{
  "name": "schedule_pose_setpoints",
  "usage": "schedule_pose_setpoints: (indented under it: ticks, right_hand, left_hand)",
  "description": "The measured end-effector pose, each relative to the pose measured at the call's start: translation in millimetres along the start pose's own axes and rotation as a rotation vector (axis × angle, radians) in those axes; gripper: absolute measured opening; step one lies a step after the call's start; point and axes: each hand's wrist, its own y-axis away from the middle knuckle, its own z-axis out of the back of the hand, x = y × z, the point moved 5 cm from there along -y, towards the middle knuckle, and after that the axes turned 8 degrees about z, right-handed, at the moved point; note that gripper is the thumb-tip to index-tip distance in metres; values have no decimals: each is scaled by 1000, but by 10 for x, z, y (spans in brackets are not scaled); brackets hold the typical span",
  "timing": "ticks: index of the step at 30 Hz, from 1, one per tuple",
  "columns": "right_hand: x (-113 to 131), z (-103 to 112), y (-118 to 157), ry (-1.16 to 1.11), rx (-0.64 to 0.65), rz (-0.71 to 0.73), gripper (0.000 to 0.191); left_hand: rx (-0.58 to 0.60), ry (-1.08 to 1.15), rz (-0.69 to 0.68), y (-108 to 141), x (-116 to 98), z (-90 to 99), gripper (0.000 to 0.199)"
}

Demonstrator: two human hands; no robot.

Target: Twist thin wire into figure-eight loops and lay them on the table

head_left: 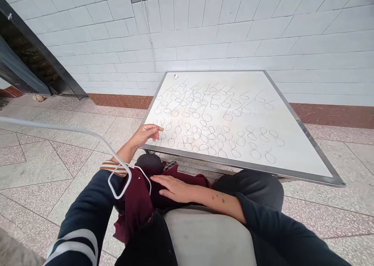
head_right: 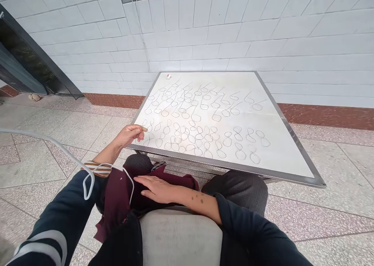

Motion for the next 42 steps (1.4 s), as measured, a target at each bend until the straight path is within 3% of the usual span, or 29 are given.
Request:
schedule_pose_setpoints:
  ticks: [4, 8, 12, 14, 17, 20, 25, 29, 34, 38, 40, 42]
  right_hand:
    - [107, -85, -267, -109, 55, 84, 68]
    - [207, -140, -236, -273, 104, 157, 62]
    - [267, -253, -181, -199, 236, 216, 46]
    - [335, -307, -219, -101, 266, 303, 42]
    - [408, -414, -308, 63, 349, 409, 36]
    - [343, -508, -362, 170, 420, 411, 29]
    - [89, -411, -241, 53, 247, 290, 30]
    - [26, -131, 36, -122, 126, 219, 31]
    - [-75, 398, 379, -494, 21, -77, 27]
    - [-311, 1172, 649, -425, -320, -234, 23]
    - [-496, 1632, 834, -274, -519, -351, 23]
    - [-691, 2102, 1084, -14, -738, -559, 21]
  left_hand:
    - [5, 38, 25, -55, 77, 39, 34]
    - [13, 84, 55, -46, 104, 169, 34]
    - [-29, 196, 8, -26, 43, 310, 35]
    - [-45, 272, -44, -32, 6, 290, 36]
    - [-24, 362, -86, -55, 37, 74, 37]
    - [49, 391, -61, -45, 216, -301, 36]
    - [220, 291, 79, 125, 637, -841, 35]
    - [239, 210, 118, 253, 798, -950, 33]
    - [17, -44, 68, 332, 806, -906, 34]
    - [-97, -120, 77, 415, 821, -893, 33]
    - [-127, -132, 73, 436, 832, -878, 33]
    - [-169, -138, 59, 437, 837, -853, 33]
